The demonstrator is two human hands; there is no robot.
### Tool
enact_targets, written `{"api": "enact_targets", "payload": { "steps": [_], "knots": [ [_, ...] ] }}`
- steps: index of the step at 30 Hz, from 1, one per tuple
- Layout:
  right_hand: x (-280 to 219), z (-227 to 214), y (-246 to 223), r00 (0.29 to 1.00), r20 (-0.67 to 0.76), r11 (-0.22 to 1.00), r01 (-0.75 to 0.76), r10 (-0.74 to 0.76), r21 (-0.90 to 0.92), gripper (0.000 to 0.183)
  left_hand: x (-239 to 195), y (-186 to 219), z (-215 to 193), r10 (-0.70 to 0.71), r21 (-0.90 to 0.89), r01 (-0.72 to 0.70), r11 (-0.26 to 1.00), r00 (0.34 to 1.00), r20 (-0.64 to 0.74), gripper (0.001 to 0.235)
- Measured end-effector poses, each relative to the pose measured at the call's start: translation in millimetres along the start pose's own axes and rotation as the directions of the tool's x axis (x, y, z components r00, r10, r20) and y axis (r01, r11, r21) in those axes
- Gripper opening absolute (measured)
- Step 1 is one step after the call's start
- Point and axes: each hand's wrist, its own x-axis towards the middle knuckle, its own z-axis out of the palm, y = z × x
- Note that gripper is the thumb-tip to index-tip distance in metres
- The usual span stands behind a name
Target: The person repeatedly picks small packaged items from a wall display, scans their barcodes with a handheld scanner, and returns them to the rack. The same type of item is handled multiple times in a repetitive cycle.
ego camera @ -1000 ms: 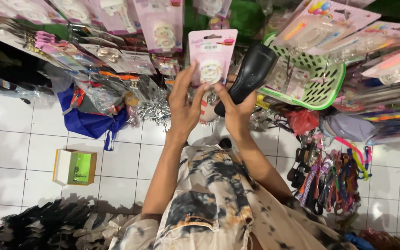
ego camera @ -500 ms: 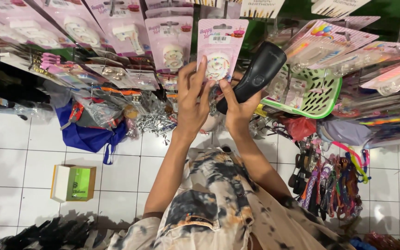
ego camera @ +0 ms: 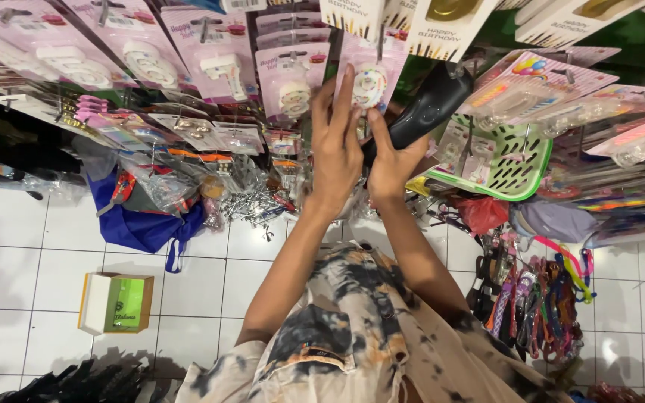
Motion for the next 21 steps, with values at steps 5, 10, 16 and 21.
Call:
{"api": "enact_targets", "payload": {
  "steps": [5, 10, 16, 21],
  "knots": [
    [17, 0, 21, 0.999, -0.018, 0.999, 0.045, -0.046, -0.028, 0.028, 6, -12, 21, 0.005, 0.055, -0.001, 0.998, 0.997, -0.072, 0.058],
    [25, 9, 25, 0.997, -0.052, 0.998, 0.065, -0.065, -0.001, 0.030, 15, -24, 28, 0.004, 0.005, -0.004, 1.000, 0.996, -0.087, 0.057],
    [26, 20, 23, 0.997, -0.082, 0.996, 0.020, -0.012, 0.093, 0.032, 19, -35, 28, 0.058, 0.025, -0.056, 0.998, 0.995, -0.079, 0.056],
    [26, 2, 60, 0.996, -0.067, 0.997, 0.069, -0.066, 0.033, 0.029, 8, -45, 32, 0.082, 0.100, -0.073, 0.992, 0.994, -0.079, 0.052]
  ]
}}
